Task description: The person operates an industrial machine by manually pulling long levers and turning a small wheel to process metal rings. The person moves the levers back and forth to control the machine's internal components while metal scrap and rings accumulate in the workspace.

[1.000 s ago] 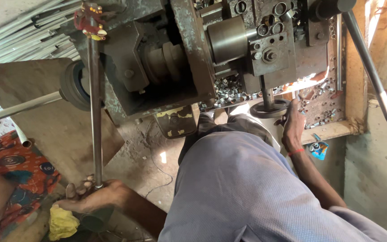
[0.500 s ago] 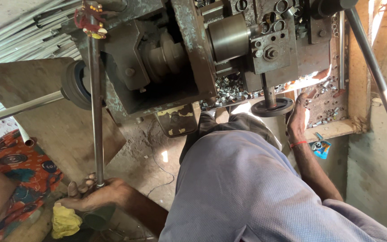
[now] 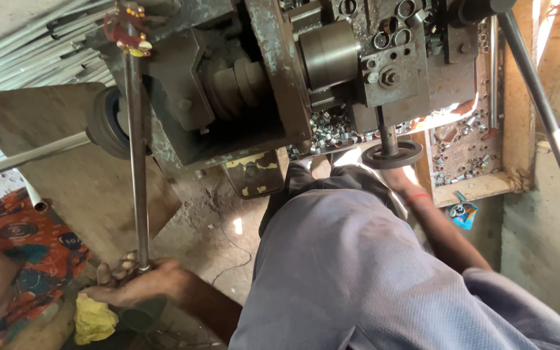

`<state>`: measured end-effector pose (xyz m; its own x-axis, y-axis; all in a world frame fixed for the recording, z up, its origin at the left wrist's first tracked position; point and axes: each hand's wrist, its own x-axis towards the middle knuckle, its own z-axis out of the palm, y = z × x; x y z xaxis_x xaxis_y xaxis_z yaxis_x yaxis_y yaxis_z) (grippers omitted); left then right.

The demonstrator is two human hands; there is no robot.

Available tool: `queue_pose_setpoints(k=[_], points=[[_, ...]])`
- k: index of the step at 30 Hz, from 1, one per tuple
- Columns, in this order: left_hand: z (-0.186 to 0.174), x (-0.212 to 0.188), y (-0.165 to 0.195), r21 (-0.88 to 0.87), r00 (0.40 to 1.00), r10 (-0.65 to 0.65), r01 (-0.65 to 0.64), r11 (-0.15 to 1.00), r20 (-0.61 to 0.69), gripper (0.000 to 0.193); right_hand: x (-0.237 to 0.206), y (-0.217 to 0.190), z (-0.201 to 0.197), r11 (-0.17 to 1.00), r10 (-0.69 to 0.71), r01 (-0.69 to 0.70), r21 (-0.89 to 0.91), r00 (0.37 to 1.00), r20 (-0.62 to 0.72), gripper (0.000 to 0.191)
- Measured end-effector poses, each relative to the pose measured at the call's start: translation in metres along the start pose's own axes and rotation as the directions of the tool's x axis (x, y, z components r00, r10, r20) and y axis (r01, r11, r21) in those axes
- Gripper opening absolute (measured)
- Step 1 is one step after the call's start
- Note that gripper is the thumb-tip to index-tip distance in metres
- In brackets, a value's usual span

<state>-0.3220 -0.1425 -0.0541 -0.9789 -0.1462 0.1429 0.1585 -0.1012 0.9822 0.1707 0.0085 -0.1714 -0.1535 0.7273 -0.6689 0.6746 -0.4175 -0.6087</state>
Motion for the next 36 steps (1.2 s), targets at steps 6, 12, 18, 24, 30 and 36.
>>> queue_pose_setpoints(k=[6,12,18,24,30,36], points=[[0.000,-0.001,0.001,-0.064,0.998,-0.044,0.047,0.997,0.054,0.049,-0.037,-0.002,-0.041,0.935,0.315,-0.337,0.112,0.932,0.178,0.050],[-0.004,-0.014,0.006,-0.067,0.992,-0.121,0.122,0.990,0.019,0.047,0.004,-0.010,-0.021,0.959,0.060,0.031,-0.281,0.949,0.310,0.034],[-0.008,-0.013,0.003,-0.093,0.993,-0.120,0.121,0.988,0.013,0.050,0.026,0.014,-0.023,0.849,0.080,0.036,-0.527,0.978,0.195,0.035],[0.001,0.003,0.002,-0.058,0.995,-0.084,0.081,0.995,-0.049,0.051,-0.017,0.011,-0.008,0.974,-0.004,-0.050,0.220,0.971,0.240,0.032],[0.001,-0.001,0.004,-0.006,0.998,-0.050,0.050,0.999,-0.039,0.051,-0.019,0.007,-0.034,0.957,0.186,-0.168,0.236,0.981,-0.056,0.034],[0.003,0.000,0.005,-0.002,0.990,-0.113,0.113,0.994,-0.089,0.051,-0.024,0.009,0.008,0.786,0.270,-0.284,0.549,0.957,0.108,0.030]])
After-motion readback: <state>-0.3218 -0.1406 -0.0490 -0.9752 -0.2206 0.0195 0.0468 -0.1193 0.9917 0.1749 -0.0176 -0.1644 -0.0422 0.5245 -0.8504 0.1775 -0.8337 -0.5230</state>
